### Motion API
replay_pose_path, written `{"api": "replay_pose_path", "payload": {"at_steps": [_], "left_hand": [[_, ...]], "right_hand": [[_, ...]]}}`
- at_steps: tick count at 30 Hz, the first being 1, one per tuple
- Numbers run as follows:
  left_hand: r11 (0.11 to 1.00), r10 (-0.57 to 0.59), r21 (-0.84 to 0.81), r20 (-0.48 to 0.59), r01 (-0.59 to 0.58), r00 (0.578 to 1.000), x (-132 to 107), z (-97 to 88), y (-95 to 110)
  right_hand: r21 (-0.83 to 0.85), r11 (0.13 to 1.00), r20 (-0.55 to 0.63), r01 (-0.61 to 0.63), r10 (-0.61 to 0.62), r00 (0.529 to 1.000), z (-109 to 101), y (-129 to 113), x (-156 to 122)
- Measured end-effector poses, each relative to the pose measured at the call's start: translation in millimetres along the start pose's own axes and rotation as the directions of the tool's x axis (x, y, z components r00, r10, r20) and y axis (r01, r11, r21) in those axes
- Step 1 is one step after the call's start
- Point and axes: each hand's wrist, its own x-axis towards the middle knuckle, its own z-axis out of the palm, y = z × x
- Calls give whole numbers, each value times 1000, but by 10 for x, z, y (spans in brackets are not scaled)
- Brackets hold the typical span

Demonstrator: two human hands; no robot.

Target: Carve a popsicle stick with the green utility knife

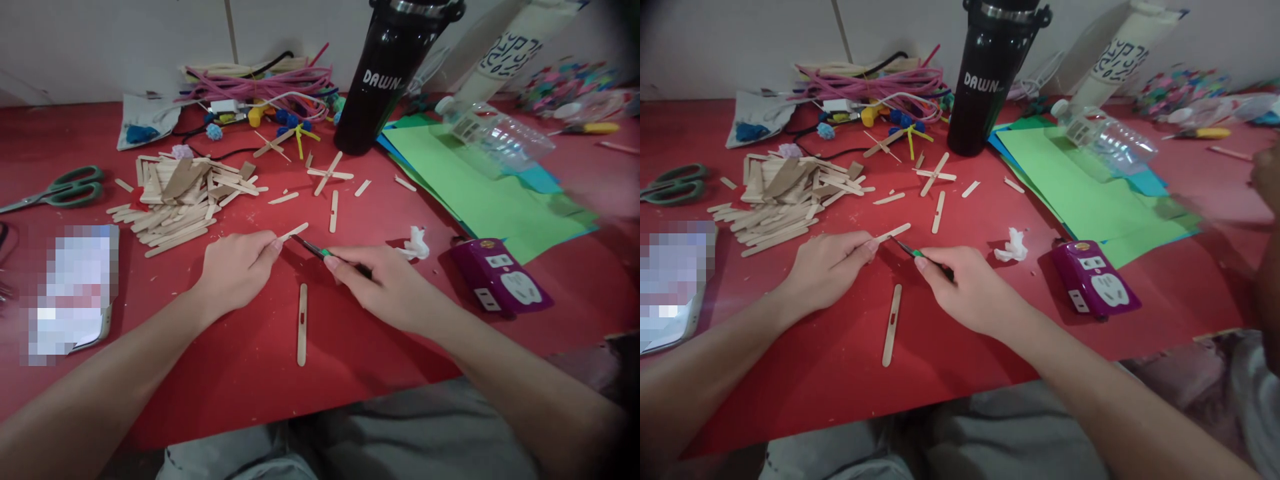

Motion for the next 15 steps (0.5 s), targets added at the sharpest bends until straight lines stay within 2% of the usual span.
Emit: {"api": "replay_pose_path", "payload": {"at_steps": [15], "left_hand": [[999, 0, -35, -23, -1, 1000, 1, -3, -2]], "right_hand": [[69, 995, -20, -72, 74, 997, -16, 32, -91]]}}
